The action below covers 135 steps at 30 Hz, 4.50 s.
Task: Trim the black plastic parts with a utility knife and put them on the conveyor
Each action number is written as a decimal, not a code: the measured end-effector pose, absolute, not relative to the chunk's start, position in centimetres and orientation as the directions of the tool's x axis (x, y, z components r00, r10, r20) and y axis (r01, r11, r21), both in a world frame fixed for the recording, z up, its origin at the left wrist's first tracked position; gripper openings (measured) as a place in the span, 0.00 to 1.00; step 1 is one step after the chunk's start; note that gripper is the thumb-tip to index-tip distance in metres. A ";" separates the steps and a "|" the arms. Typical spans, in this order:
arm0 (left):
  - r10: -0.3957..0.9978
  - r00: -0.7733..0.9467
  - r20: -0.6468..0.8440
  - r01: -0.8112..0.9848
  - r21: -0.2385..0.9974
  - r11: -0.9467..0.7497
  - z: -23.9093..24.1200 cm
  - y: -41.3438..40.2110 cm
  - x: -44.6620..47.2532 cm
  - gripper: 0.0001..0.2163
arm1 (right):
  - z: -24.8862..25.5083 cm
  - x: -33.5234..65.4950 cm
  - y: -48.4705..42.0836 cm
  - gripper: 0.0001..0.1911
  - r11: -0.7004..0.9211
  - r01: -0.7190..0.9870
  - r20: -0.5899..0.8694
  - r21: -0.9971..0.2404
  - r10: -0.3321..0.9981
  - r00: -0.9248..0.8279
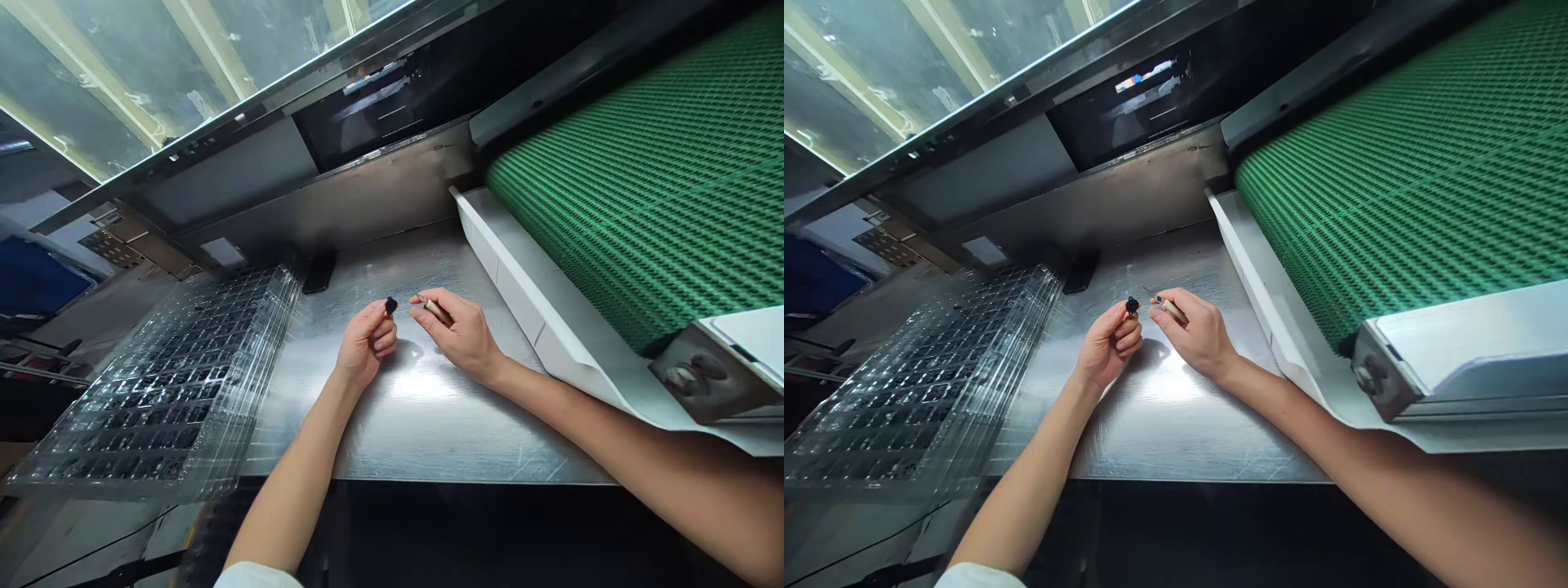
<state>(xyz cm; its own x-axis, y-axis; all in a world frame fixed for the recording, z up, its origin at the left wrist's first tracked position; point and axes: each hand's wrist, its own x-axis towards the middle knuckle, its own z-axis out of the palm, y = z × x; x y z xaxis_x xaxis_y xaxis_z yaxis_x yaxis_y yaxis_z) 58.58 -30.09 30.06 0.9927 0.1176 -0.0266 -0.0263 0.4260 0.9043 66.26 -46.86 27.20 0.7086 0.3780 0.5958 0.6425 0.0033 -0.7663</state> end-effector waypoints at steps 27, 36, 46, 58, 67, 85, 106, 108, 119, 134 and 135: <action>0.004 0.999 -0.043 0.038 0.903 0.427 29.3 -30.9 58.5 0.22 | 27.0 66.5 -46.6 0.08 0.009 0.687 0.620 -0.727 0.438 0.651; 0.053 0.999 0.015 -0.029 0.961 0.274 28.8 -31.3 58.6 0.22 | 27.1 66.6 -46.8 0.21 -0.110 0.646 0.549 -0.755 0.432 0.716; 0.053 0.998 0.023 -0.039 0.948 0.317 29.0 -31.2 58.5 0.23 | 26.9 66.6 -46.8 0.14 -0.085 0.704 0.592 -0.705 0.476 0.651; 0.118 0.990 0.072 -0.098 0.968 0.231 29.3 -31.1 58.6 0.20 | 27.1 66.5 -46.9 0.13 -0.037 0.680 0.578 -0.732 0.495 0.649; 0.136 0.989 0.061 -0.105 0.933 0.343 29.3 -30.6 58.7 0.21 | 27.2 66.6 -46.8 0.23 -0.150 0.697 0.566 -0.701 0.477 0.672; 0.153 0.985 0.080 -0.134 0.915 0.380 29.5 -30.5 58.5 0.19 | 26.4 66.4 -46.8 0.29 -0.309 0.742 0.527 -0.596 0.546 0.651; 0.166 0.984 0.063 -0.125 0.912 0.391 29.8 -30.6 58.4 0.19 | 26.4 66.3 -47.0 0.30 -0.342 0.760 0.554 -0.552 0.531 0.641; 0.163 0.985 0.062 -0.122 0.912 0.391 29.8 -30.5 58.3 0.19 | 26.5 66.3 -47.0 0.30 -0.345 0.753 0.551 -0.560 0.524 0.650; 0.160 0.985 0.070 -0.128 0.912 0.391 29.7 -30.4 58.4 0.18 | 26.3 66.4 -47.0 0.30 -0.321 0.763 0.558 -0.561 0.534 0.635; 0.135 0.990 0.042 -0.095 0.903 0.419 29.9 -30.6 58.4 0.18 | 27.5 66.2 -47.1 0.31 -0.243 0.716 0.581 -0.655 0.443 0.682; 0.146 0.989 0.039 -0.096 0.906 0.412 29.9 -30.6 58.4 0.19 | 27.4 66.2 -47.2 0.31 -0.233 0.717 0.581 -0.657 0.449 0.679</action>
